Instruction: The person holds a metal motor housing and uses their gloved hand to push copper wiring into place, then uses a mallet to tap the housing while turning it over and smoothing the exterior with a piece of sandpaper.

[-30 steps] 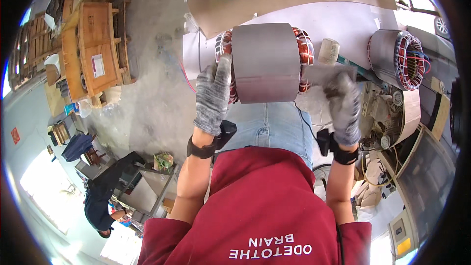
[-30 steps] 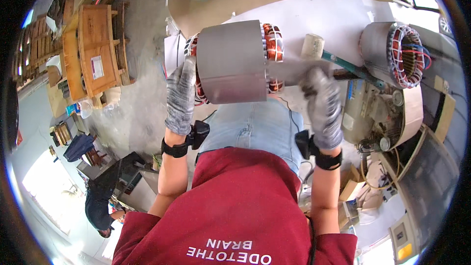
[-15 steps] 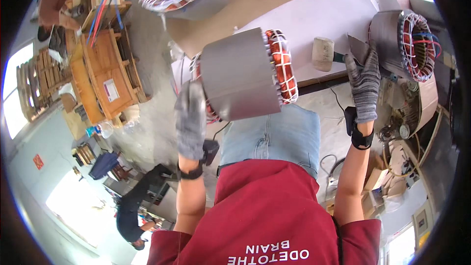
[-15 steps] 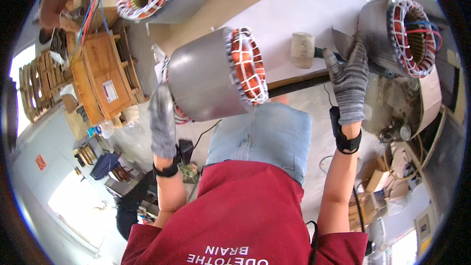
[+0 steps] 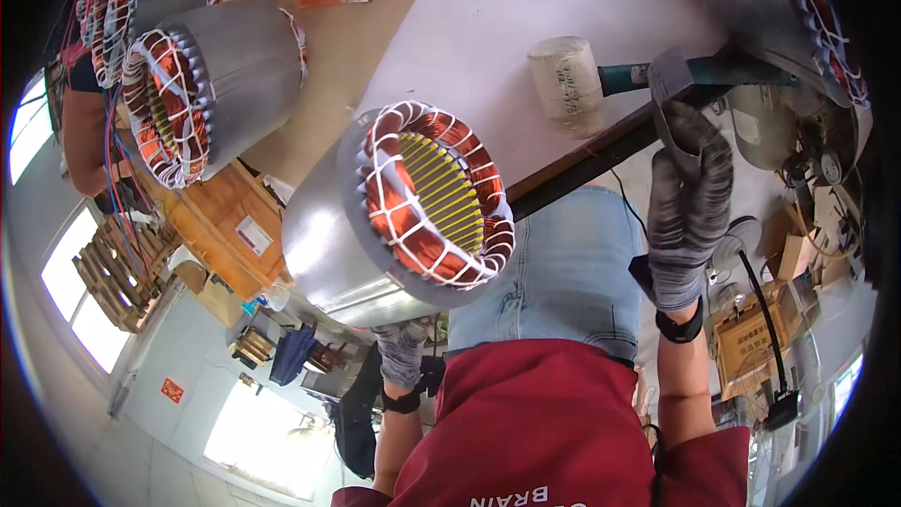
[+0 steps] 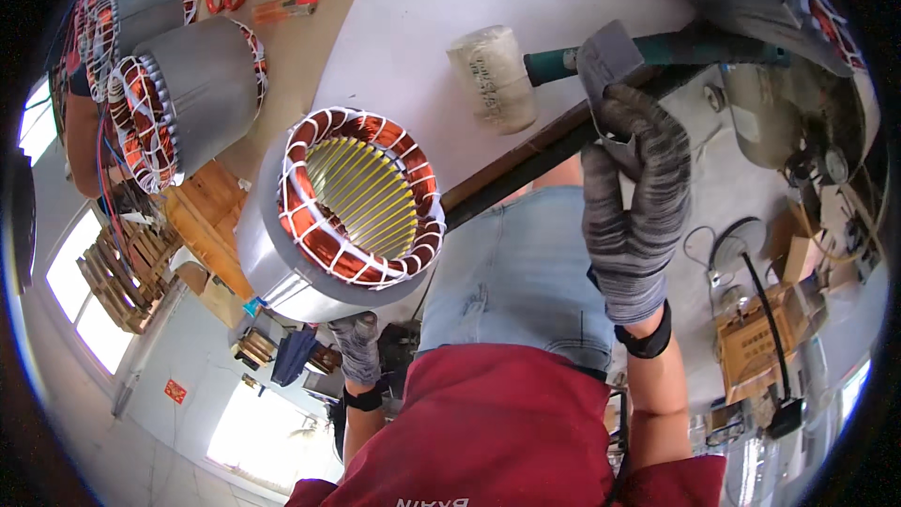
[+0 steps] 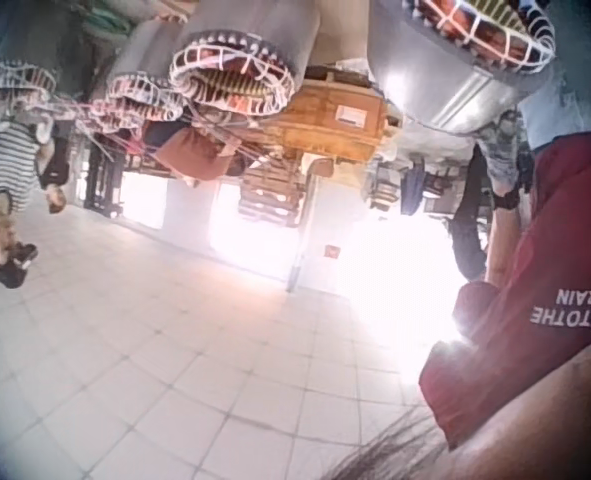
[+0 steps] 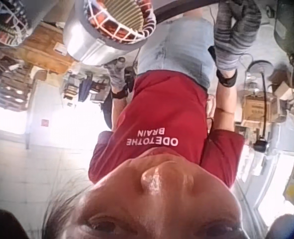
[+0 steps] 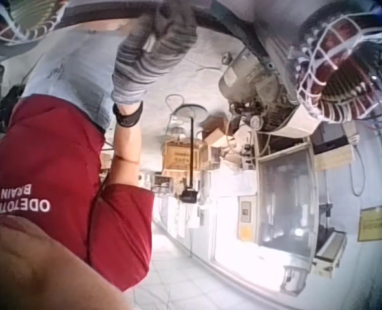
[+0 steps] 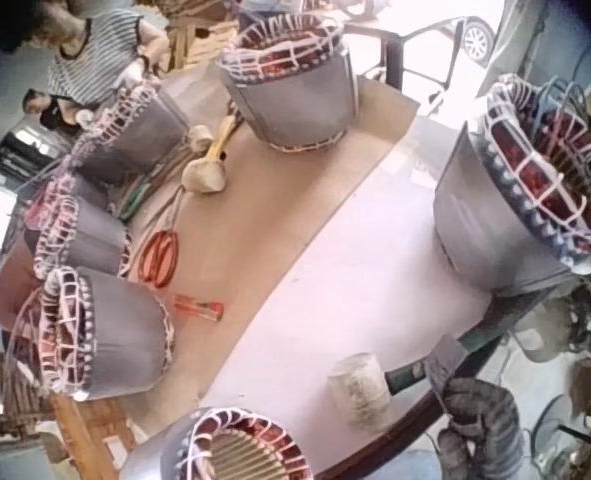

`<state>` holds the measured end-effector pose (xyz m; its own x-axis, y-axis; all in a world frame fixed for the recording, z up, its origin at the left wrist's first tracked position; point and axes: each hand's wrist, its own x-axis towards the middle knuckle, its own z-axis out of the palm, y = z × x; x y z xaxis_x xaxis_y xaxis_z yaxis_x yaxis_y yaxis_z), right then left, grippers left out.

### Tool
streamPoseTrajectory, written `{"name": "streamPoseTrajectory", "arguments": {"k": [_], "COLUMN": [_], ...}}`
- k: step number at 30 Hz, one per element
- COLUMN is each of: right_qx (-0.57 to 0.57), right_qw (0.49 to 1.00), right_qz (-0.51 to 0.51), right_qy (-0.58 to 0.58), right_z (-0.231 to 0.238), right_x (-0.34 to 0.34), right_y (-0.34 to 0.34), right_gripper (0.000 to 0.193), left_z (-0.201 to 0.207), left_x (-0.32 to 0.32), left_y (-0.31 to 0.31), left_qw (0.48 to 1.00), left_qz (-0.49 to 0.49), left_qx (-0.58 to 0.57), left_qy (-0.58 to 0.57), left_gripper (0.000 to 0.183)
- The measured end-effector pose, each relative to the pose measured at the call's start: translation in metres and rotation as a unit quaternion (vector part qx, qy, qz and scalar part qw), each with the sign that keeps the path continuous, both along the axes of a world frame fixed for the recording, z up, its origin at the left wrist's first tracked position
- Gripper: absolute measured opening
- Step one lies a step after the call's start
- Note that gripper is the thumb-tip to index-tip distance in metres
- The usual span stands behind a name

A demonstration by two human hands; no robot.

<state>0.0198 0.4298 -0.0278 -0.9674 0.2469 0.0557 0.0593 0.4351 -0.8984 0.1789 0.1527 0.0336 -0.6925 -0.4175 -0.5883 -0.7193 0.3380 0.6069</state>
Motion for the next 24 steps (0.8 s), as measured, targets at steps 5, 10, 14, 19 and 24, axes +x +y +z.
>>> {"name": "streamPoseTrajectory", "arguments": {"k": [5, 10, 14, 19, 24], "right_qx": [0.098, 0.102, 0.115, -0.021, -0.148], "right_qw": [0.993, 0.990, 0.981, 0.962, 0.929], "right_qz": [0.042, 0.038, 0.158, 0.272, 0.338], "right_qy": [0.042, -0.086, 0.012, -0.009, -0.029], "right_z": [0.017, 0.030, 0.023, 0.031, 0.019], "right_x": [-0.055, -0.067, -0.017, -0.015, -0.015], "right_y": [0.009, 0.009, -0.015, -0.059, -0.082], "right_gripper": [0.049, 0.059, 0.041, 0.044, 0.053], "left_z": [-0.005, -0.025, -0.009, -0.010, -0.029], "left_x": [0.002, 0.024, 0.000, -0.032, -0.071], "left_y": [-0.014, -0.036, -0.021, -0.026, -0.009], "left_qw": [0.976, 0.994, 0.994, 0.969, 0.922], "left_qz": [-0.169, -0.087, 0.055, 0.143, 0.232], "left_qx": [-0.131, -0.052, -0.035, 0.135, 0.129], "left_qy": [0.025, 0.035, 0.092, 0.151, 0.282], "left_gripper": [0.045, 0.072, 0.078, 0.070, 0.060]}}
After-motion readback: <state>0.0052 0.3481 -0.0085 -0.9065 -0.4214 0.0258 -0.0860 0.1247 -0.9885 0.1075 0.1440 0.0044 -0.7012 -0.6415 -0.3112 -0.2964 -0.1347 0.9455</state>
